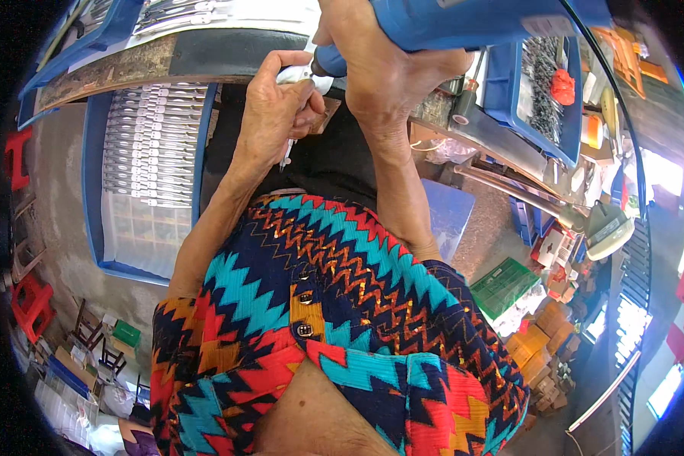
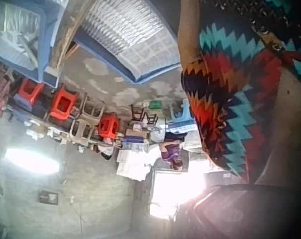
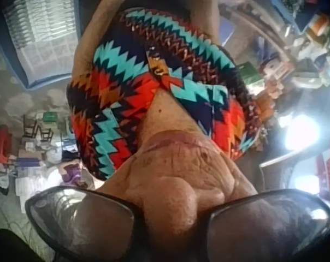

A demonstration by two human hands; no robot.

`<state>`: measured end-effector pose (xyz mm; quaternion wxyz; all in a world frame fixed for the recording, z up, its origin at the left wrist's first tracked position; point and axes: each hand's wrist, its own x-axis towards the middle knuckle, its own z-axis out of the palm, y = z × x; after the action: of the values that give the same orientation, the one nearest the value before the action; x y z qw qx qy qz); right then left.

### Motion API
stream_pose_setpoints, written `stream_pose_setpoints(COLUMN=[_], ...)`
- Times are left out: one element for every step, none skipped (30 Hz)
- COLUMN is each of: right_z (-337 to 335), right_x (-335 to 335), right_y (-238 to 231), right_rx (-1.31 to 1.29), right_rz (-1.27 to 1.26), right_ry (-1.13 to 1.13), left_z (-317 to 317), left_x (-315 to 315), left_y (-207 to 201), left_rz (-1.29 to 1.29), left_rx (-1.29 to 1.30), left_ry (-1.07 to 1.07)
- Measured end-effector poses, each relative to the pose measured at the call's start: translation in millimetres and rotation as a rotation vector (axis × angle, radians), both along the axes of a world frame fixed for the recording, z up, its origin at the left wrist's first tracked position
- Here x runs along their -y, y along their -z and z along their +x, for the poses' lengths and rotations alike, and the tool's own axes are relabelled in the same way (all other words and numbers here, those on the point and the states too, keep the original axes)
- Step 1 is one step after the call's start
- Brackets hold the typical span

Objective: Assembling small electronic components into plastic housings using an electric screwdriver.

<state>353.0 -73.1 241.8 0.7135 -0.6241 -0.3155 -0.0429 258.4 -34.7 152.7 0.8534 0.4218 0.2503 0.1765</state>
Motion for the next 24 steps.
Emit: stream_pose_setpoints(right_z=[9,13,10,0,-7,-8,-10,-11,-11,-5,-6,-8,-9,-12,-11,-10,-9,-8,-8,-8,-9,-11,-13,-15], right_x=[0,2,7,5,4,4,4,3,1,6,7,7,5,5,6,6,5,5,6,6,7,7,7,7], right_y=[3,5,9,6,1,-4,-8,-12,-14,-16,-12,-10,-10,-11,-13,-14,-15,-16,-18,-20,-22,-23,-25,-26], right_rx=[0.478,0.957,0.959,0.466,-0.027,-0.017,-0.065,-0.114,-0.163,-0.151,-0.153,-0.186,-0.213,-0.185,-0.183,-0.201,-0.219,-0.218,-0.236,-0.253,-0.271,-0.273,-0.247,-0.222], right_rz=[-0.033,-0.065,-0.066,-0.016,0.037,0.048,-0.019,-0.086,-0.155,-0.175,-0.176,-0.132,-0.084,-0.083,-0.081,-0.098,-0.115,-0.112,-0.103,-0.095,-0.086,-0.086,-0.056,-0.027], right_ry=[-0.043,-0.087,-0.085,-0.101,-0.116,-0.114,-0.097,-0.081,-0.065,-0.189,-0.19,-0.171,-0.153,-0.099,-0.1,-0.1,-0.101,-0.102,-0.101,-0.099,-0.098,-0.099,-0.121,-0.143], left_z=[0,-1,-1,0,2,2,2,2,4,3,2,2,2,2,2,0,1,2,2,1,1,2,1,0], left_x=[2,3,5,2,1,1,2,2,1,4,7,6,5,5,5,6,5,3,3,3,3,4,3,3], left_y=[-1,-1,-2,-4,-3,0,2,3,3,3,3,3,2,2,2,2,1,0,-1,-1,-1,-1,-2,-2], left_rz=[-0.001,-0.003,0.002,0.016,0.026,0.047,0.066,0.042,0.051,0.043,0.034,0.054,0.056,0.05,0.045,0.032,0.036,0.002,-0.034,-0.033,-0.028,-0.023,-0.023,-0.02], left_rx=[-0.001,-0.001,-0.012,-0.018,-0.009,-0.025,-0.046,-0.036,-0.032,-0.024,-0.017,0.002,0.004,-0.001,-0.007,-0.018,-0.017,-0.013,-0.011,-0.013,-0.009,-0.003,-0.004,-0.005], left_ry=[0.001,0.004,-0.007,-0.018,-0.014,-0.009,-0.012,-0.011,-0.016,-0.013,-0.009,-0.024,-0.025,-0.029,-0.034,-0.026,-0.027,-0.021,-0.012,-0.011,-0.005,-0.001,-0.002,-0.005])
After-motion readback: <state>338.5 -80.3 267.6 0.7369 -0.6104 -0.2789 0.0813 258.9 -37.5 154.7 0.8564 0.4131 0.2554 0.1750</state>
